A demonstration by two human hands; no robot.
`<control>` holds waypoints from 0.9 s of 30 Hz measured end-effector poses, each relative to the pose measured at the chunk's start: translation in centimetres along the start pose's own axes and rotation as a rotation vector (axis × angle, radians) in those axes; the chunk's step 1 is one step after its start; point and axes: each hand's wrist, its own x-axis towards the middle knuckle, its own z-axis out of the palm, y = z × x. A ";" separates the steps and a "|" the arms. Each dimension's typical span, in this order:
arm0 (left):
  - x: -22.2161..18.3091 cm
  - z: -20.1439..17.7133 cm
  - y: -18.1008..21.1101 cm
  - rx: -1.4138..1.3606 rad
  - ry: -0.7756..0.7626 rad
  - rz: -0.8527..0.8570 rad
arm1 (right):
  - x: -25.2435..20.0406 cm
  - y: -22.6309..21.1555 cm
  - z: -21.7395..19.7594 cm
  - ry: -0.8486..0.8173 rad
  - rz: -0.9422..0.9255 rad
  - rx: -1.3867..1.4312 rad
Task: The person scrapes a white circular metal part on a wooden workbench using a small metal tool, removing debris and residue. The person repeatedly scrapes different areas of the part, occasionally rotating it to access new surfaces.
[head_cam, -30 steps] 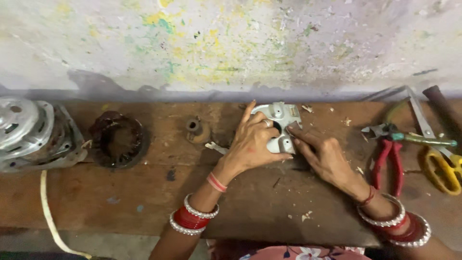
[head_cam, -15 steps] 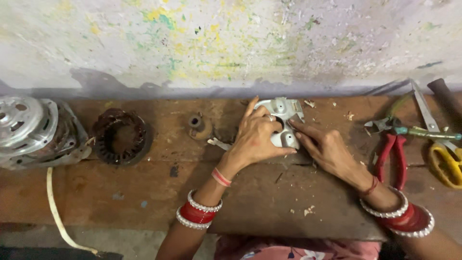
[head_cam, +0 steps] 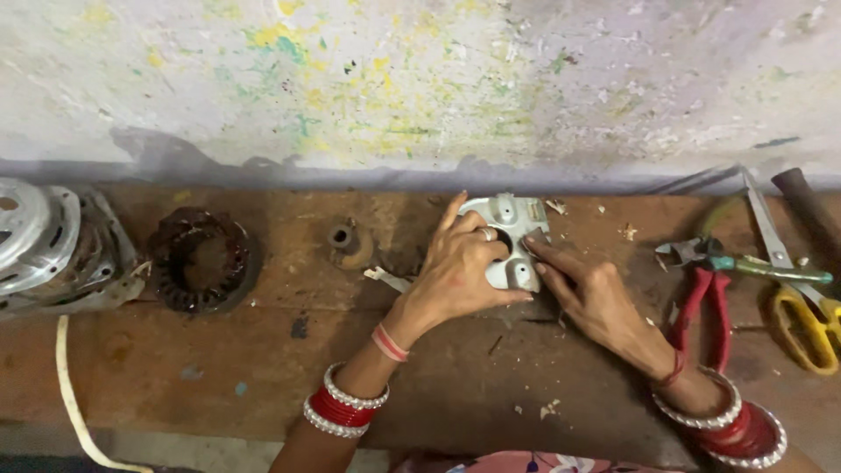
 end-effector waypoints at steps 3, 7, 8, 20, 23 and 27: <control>0.0 0.0 0.0 -0.006 0.024 0.012 | 0.0 -0.2 -0.3 -0.042 0.096 -0.001; -0.2 0.0 -0.1 0.010 0.039 0.034 | 0.0 -0.5 -0.4 -0.026 0.071 0.000; -0.2 0.0 -0.1 0.006 0.039 0.035 | 0.0 -0.4 -0.5 -0.034 0.076 -0.009; 0.1 0.0 -1.3 0.028 -0.009 0.010 | 0.7 0.1 -1.0 0.003 0.179 0.034; 0.6 0.0 -1.4 0.040 -0.012 -0.030 | 1.0 0.1 -0.9 0.051 0.191 0.109; 0.7 0.1 -1.2 0.073 0.042 -0.006 | 0.2 0.1 -0.1 0.127 -0.023 0.120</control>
